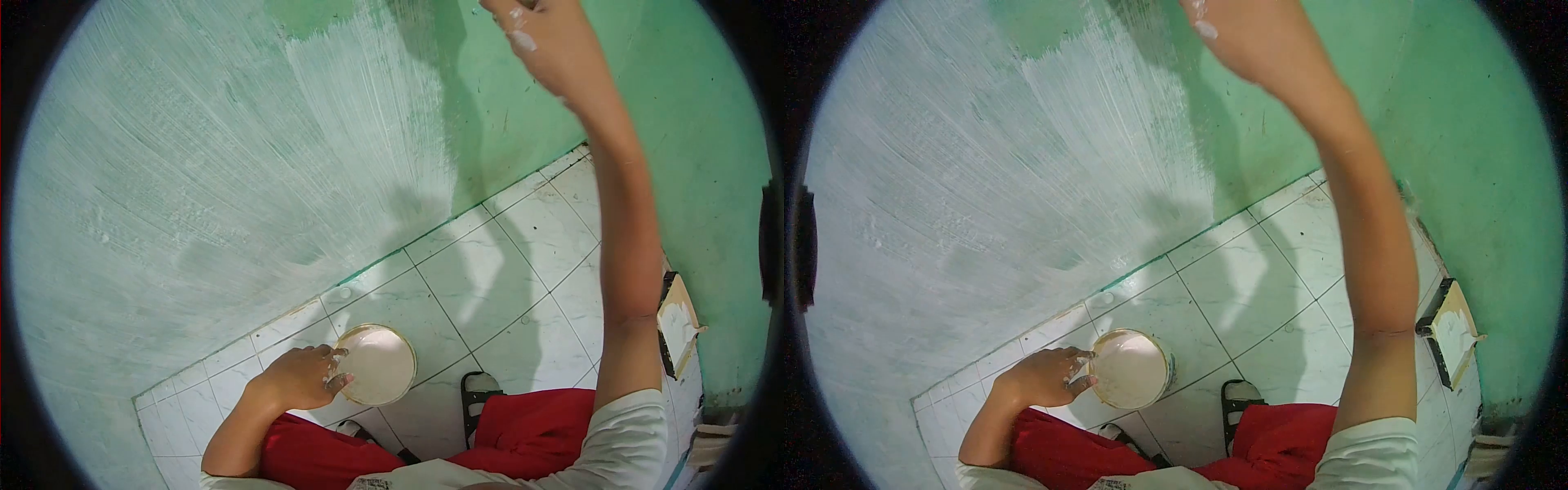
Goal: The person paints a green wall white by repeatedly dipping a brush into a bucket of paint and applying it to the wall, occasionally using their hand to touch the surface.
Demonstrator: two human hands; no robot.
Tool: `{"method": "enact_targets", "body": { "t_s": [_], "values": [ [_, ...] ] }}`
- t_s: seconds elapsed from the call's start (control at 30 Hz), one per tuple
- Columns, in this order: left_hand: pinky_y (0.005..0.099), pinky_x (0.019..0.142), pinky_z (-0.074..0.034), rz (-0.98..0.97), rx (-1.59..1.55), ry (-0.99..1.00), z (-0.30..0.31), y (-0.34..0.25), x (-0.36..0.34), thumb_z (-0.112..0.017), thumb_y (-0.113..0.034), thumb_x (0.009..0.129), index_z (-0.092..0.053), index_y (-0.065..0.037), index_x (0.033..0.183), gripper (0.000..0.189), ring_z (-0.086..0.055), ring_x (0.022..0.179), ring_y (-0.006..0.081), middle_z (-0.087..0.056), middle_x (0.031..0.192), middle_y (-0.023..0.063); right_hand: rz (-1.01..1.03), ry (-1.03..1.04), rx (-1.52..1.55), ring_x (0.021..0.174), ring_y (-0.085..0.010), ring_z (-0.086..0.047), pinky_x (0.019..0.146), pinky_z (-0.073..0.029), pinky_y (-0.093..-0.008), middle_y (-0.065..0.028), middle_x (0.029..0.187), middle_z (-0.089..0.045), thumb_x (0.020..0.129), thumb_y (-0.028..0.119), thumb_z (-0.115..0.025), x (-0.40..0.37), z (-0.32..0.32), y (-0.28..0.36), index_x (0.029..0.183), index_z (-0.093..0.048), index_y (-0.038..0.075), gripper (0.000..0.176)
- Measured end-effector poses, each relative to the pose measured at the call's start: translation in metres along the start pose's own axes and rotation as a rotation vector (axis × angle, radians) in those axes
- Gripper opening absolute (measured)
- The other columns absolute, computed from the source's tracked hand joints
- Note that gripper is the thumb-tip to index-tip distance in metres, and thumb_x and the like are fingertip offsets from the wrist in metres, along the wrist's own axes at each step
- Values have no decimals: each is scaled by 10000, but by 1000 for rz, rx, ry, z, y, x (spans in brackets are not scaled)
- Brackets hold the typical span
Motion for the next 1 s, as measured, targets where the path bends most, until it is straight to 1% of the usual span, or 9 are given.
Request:
{"method": "enact_targets", "body": {
  "t_s": [0.1, 0.17, 0.23, 0.37, 0.57, 0.63, 0.77, 0.83, 1.0],
  "values": [
    [429, 1073, -461, -23, 7, -42, -3, 3, -1, -532, -410, 1023, -599, 1, 1334, 520, -581, 1231, 395, -595, 1372, 213, 42, -180, 73, 598, -124, -439, 529, -349, -301, -31, 729, -568, 989, 154, -581, -1, -46, -52, 1160, -642, -38, 264],
    [430, 1066, -465, -10, -1, -28, -1, 4, -3, -535, -410, 1023, -580, -3, 1357, 528, -586, 1217, 402, -597, 1365, 217, 177, -253, 229, 528, -327, -571, 557, -467, -437, -157, 646, -588, 937, 178, -615, -11, -90, -93, 1132, -630, 28, 247],
    [429, 1063, -468, -6, 5, -9, 0, 5, -3, -538, -409, 1022, -594, 2, 1340, 523, -586, 1216, 401, -597, 1366, 216, 202, -286, 143, 612, -387, -586, 583, -473, -457, -205, 707, -575, 935, 144, -604, -34, -134, -135, 1123, -613, 16, 228],
    [424, 1053, -478, -30, -4, -41, 3, 7, -6, -549, -411, 1018, -639, 16, 1278, 509, -592, 1212, 396, -596, 1375, 204, 226, -307, 33, 725, -387, -611, 620, -490, -472, -198, 832, -602, 895, 48, -619, -105, -199, -197, 1124, -623, -16, 237],
    [416, 1037, -494, -71, 44, -77, 0, 10, -3, -553, -411, 1016, -676, 22, 1213, 491, -605, 1199, 384, -593, 1387, 188, 188, -131, 4, 746, -383, -625, 647, -510, -478, -187, 841, -613, 878, 54, -633, -182, -245, -254, 1185, -609, 5, 311],
    [416, 1037, -494, -46, 23, -82, 2, 6, -5, -551, -409, 1018, -685, 27, 1190, 488, -606, 1199, 380, -592, 1390, 186, 83, 30, -23, 779, -391, -641, 678, -531, -490, -192, 871, -632, 888, 84, -633, -200, -256, -269, 1215, -583, 17, 338],
    [417, 1039, -494, -9, 3, -74, 1, 5, -8, -544, -408, 1022, -703, 29, 1157, 484, -609, 1197, 377, -592, 1396, 176, -35, 200, -104, 819, -402, -655, 712, -542, -496, -195, 889, -647, 904, 114, -630, -234, -259, -291, 1234, -542, 46, 348],
    [419, 1039, -493, -16, 15, -62, 4, 1, -10, -545, -407, 1021, -701, 27, 1163, 483, -609, 1197, 377, -593, 1395, 173, -125, 398, -125, 856, -431, -657, 732, -530, -523, -216, 931, -661, 923, 130, -618, -250, -265, -304, 1235, -498, 68, 341],
    [422, 1037, -493, -13, 13, -60, 9, -7, -21, -547, -406, 1020, -698, 33, 1160, 485, -611, 1194, 379, -591, 1397, 171, -240, 529, -93, 895, -472, -651, 751, -511, -563, -256, 937, -672, 949, 161, -591, -269, -252, -315, 1211, -475, 63, 303]
  ]
}}
Point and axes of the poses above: each hand's wrist, its own x-axis towards the middle knuckle, its own z-axis out of the back of the hand, y = z × x, the point moved 7 cm from there along x, towards the middle knuckle
